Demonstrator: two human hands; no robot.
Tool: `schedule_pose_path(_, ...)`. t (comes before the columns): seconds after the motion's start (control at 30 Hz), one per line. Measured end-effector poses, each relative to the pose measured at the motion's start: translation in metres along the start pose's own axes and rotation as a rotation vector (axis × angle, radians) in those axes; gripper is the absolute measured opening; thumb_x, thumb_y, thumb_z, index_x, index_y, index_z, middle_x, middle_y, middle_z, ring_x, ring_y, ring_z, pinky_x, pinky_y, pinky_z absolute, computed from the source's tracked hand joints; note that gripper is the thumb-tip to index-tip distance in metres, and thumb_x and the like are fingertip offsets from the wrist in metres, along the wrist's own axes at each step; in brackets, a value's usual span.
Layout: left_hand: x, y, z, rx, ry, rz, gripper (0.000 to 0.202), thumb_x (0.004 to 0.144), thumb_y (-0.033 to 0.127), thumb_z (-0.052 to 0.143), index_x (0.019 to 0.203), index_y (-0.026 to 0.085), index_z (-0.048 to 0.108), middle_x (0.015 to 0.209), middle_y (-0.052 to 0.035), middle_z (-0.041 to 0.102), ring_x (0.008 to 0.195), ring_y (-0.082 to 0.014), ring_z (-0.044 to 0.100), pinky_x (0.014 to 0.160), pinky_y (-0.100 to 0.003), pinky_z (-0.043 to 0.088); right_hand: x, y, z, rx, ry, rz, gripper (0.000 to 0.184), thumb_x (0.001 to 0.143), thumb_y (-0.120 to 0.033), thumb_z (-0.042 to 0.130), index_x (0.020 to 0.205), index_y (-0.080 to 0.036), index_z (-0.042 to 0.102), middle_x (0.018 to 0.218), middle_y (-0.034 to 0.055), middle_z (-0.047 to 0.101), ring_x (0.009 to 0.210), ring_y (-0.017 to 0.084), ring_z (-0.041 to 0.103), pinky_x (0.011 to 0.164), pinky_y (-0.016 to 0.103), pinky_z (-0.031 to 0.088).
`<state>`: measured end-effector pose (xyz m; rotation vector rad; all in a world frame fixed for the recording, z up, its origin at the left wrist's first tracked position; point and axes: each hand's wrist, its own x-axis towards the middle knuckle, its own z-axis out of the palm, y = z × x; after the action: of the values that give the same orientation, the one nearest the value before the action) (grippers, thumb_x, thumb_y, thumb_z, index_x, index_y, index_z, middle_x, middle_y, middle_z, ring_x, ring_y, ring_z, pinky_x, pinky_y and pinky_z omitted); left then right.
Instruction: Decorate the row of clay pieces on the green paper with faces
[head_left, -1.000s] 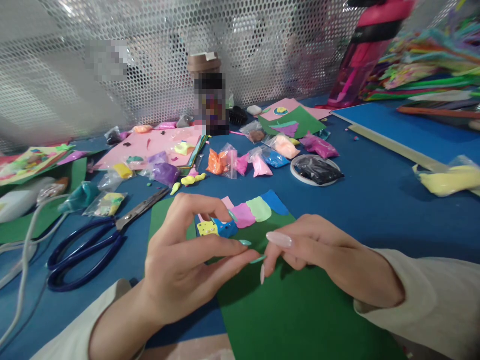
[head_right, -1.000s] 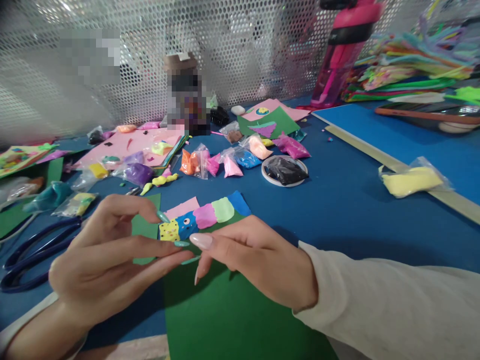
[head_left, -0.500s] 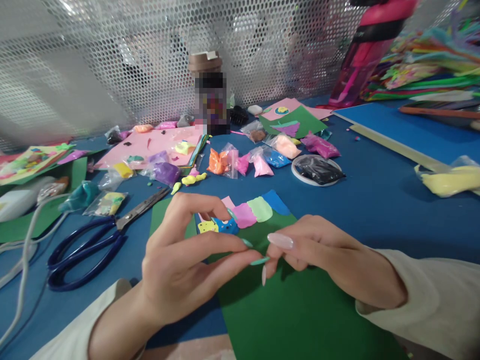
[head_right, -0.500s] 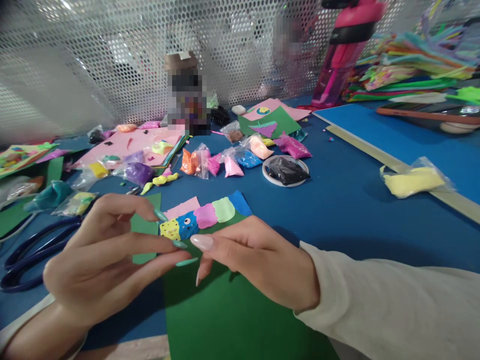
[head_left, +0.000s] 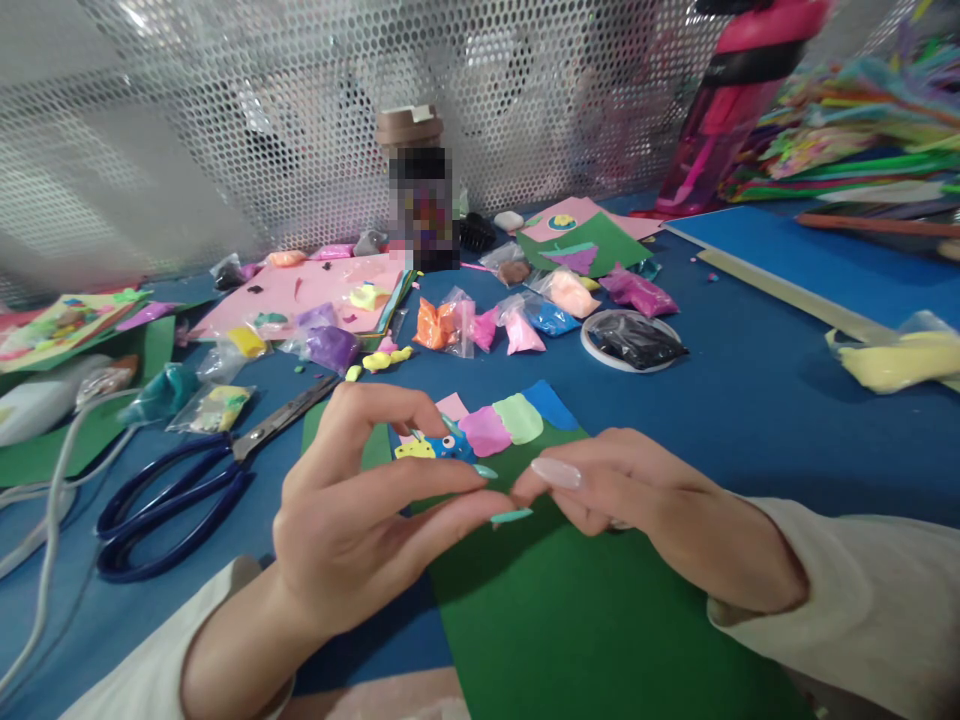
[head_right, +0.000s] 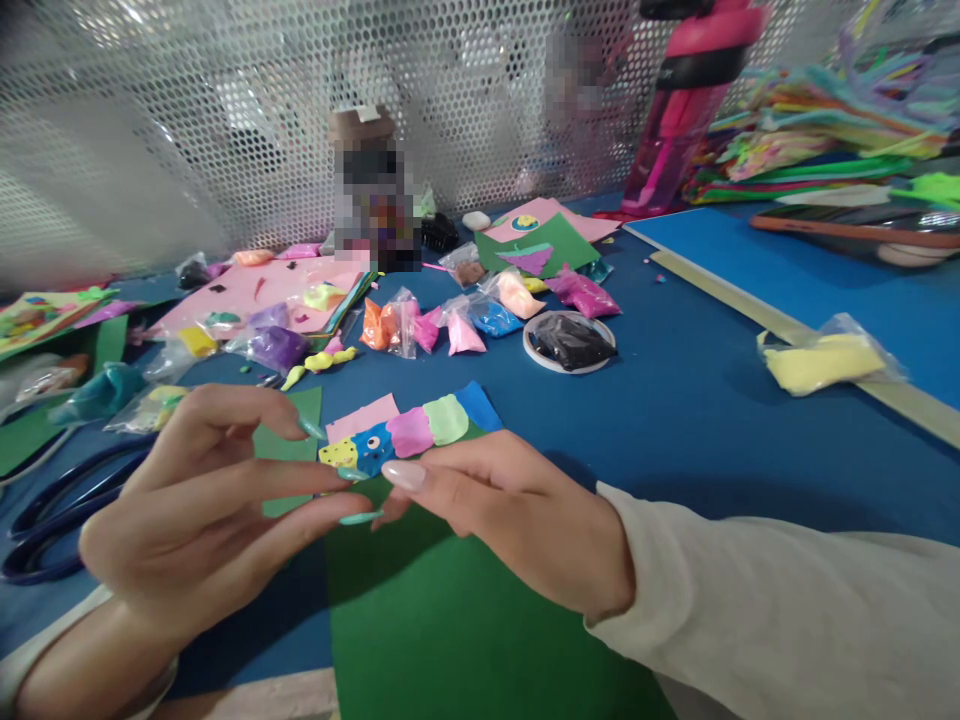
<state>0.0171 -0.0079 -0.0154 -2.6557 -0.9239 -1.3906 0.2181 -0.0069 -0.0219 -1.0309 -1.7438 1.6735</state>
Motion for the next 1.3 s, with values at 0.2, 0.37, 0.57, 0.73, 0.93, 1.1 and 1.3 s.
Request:
schedule_pose_path(0.2, -0.001, -0.003, 0.001, 0.041, 0.019, 0.059, 0.017, 0.065, 0.018, 0.074, 0.08, 0.016, 0.065, 0.086, -0.0034, 0.049, 0.075, -0.0119, 0.051, 0.066, -0.028, 0.046, 0.005, 0.007, -0.002, 0.277, -0.066, 0.045, 0.042, 0.085, -0.049, 0.046, 0.082, -0.012, 0.065, 0.045, -0.0076, 0.026, 0.04, 0.006, 0.017, 0.04, 0.024, 0.016)
schedule_pose_path(0.37, -0.001, -0.003, 0.001, 0.049, -0.009, 0.086, 0.019, 0.068, 0.02, 0.073, 0.084, 0.015, 0.065, 0.087, -0.0052, 0.049, 0.077, -0.0139, 0.052, 0.067, -0.031, 0.046, 0.006, 0.013, -0.005, 0.364, -0.149, 0.013, 0.04, 0.087, -0.043, 0.043, 0.085, -0.012, 0.067, 0.046, -0.0068, 0.026, 0.039, 0.006, 0.017, 0.039, 0.024, 0.015)
schedule_pose_path(0.57, -0.002, -0.002, 0.002, 0.198, -0.056, 0.163, 0.019, 0.074, 0.03, 0.063, 0.09, 0.02, 0.062, 0.09, -0.0073, 0.052, 0.081, -0.0204, 0.053, 0.067, -0.037, 0.043, 0.002, 0.014, -0.007, 0.447, -0.14, -0.07, 0.039, 0.088, -0.041, 0.04, 0.102, -0.014, 0.064, 0.049, -0.0063, 0.026, 0.042, 0.007, 0.016, 0.04, 0.024, 0.012)
schedule_pose_path(0.73, -0.004, 0.0, 0.002, 0.26, -0.048, 0.173, 0.02, 0.075, 0.028, 0.056, 0.093, 0.021, 0.061, 0.091, -0.0076, 0.053, 0.079, -0.022, 0.052, 0.068, -0.041, 0.039, 0.0, 0.014, -0.007, 0.393, -0.128, -0.14, 0.038, 0.09, -0.035, 0.034, 0.105, -0.017, 0.064, 0.051, -0.0048, 0.028, 0.045, 0.008, 0.02, 0.042, 0.025, 0.015)
schedule_pose_path(0.93, 0.0, 0.003, 0.002, 0.244, -0.035, 0.16, 0.014, 0.073, 0.011, 0.059, 0.084, 0.019, 0.062, 0.084, -0.0054, 0.053, 0.074, -0.0172, 0.05, 0.063, -0.035, 0.039, 0.003, 0.011, -0.004, 0.382, -0.066, -0.047, 0.031, 0.085, -0.038, 0.048, 0.09, -0.015, 0.069, 0.046, -0.0068, 0.026, 0.042, 0.005, 0.019, 0.039, 0.022, 0.014)
schedule_pose_path(1.1, -0.001, 0.004, 0.003, 0.216, -0.065, 0.151, 0.02, 0.07, 0.01, 0.057, 0.087, 0.018, 0.061, 0.088, -0.0068, 0.054, 0.077, -0.0186, 0.052, 0.064, -0.038, 0.04, 0.002, 0.003, 0.002, 0.132, 0.068, -0.018, 0.02, 0.078, -0.028, 0.057, 0.082, -0.015, 0.071, 0.046, -0.0048, 0.033, 0.043, 0.006, 0.026, 0.039, 0.021, 0.02)
schedule_pose_path(1.3, -0.004, 0.004, 0.006, 0.206, -0.106, 0.152, 0.023, 0.069, 0.01, 0.052, 0.089, 0.017, 0.062, 0.09, -0.0074, 0.054, 0.08, -0.0197, 0.051, 0.068, -0.042, 0.039, -0.001, -0.002, 0.003, 0.02, 0.122, -0.018, 0.022, 0.079, -0.029, 0.054, 0.083, -0.018, 0.073, 0.046, -0.0022, 0.038, 0.045, 0.009, 0.034, 0.04, 0.022, 0.028)
